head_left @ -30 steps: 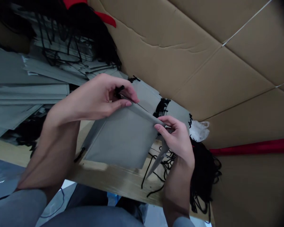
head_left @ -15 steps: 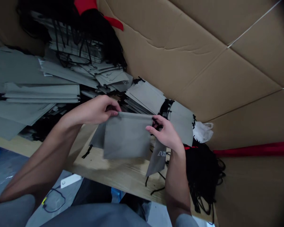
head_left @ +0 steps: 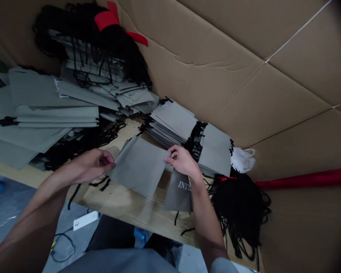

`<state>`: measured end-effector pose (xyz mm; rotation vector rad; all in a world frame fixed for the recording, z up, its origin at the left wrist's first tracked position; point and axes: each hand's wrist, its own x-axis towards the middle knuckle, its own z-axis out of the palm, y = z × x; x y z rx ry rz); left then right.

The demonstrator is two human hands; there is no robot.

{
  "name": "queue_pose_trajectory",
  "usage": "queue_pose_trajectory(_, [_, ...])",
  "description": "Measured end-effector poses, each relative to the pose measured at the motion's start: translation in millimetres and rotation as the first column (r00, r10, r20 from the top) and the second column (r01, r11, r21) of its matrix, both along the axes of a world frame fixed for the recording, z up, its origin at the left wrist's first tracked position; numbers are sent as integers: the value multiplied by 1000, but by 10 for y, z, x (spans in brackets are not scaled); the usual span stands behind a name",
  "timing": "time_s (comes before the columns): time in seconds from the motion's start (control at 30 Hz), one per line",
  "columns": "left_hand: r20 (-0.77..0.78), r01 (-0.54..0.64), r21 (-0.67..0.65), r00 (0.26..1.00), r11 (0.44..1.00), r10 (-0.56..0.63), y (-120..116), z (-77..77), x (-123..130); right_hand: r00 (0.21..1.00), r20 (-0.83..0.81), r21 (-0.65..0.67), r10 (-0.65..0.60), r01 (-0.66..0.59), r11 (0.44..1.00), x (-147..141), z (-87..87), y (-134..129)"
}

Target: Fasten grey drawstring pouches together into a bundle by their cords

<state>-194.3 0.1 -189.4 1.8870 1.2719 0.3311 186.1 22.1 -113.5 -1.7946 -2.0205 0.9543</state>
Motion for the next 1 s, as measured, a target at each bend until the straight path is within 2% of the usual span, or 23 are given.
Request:
queue_pose_trajectory(0.07, [-145, -43, -59, 989, 997, 34, -8, -91, 17, 997, 61, 68, -47, 42, 997, -130, -101, 8])
queue_pose_trajectory(0.13, [-289, -110, -121, 955, 987, 71, -1, -108, 80, 988, 125, 133, -90, 73, 988, -265, -189, 2])
queue_pose_trajectory(0.3, [-475, -201, -198, 876, 959, 86, 36, 91, 272, 948, 291, 195, -132, 76, 978, -487, -333, -17])
queue_pose_trajectory(0.47, [-534, -218, -222, 843, 950, 69, 71, 213, 336, 923, 371, 204, -105, 29, 978, -571, -414, 10])
queue_pose_trajectory(0.73, [-571, -238, -213, 818, 948, 77, 100, 127, 341, 913, 401, 170, -81, 13, 985, -597, -470, 46])
queue_pose_trajectory(1.0, [-579, -257, -205, 810, 945, 95, 120, 73, 317, 917, 396, 25, -42, 35, 999, -568, -400, 45])
